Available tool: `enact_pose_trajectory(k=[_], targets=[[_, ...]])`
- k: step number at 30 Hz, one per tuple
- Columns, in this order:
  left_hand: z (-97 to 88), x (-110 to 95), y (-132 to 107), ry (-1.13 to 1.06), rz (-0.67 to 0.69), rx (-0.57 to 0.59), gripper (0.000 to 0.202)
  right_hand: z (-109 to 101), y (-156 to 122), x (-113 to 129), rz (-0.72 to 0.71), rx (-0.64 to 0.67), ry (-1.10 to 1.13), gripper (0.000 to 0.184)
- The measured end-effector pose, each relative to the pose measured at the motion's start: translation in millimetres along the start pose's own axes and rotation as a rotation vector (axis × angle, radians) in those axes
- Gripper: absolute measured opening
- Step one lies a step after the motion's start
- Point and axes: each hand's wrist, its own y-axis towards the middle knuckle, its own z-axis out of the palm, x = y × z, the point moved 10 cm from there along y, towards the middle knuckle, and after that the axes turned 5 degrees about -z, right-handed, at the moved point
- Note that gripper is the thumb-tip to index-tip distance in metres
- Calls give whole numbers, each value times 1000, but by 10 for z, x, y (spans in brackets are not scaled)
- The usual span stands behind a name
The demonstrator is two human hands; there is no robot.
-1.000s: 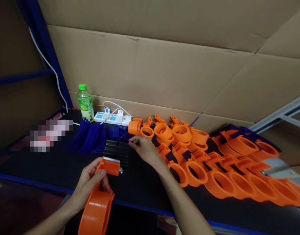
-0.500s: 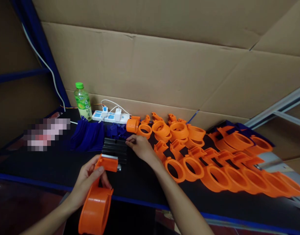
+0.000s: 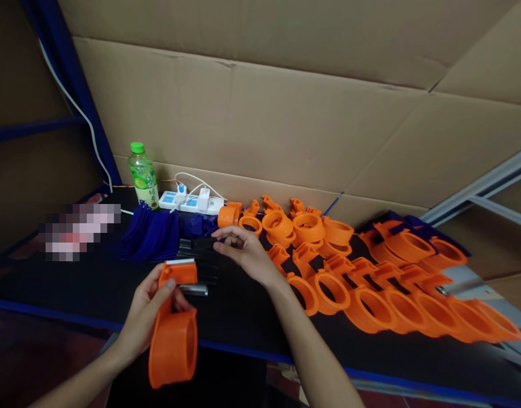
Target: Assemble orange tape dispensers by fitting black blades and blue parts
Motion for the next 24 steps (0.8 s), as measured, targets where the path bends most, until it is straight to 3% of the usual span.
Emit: enact_pose_trajectory(k=[5,11,24], targets=[[-4,14,10,-66,9,-8,24,217,-101,309,-161,94,112,26],[12,15,8,-53,9,12,26,376,-207,586,-357,61,-50,17],[44,7,14,-81,-36,29,30,413,-258,544,-422,-32,-62,18]])
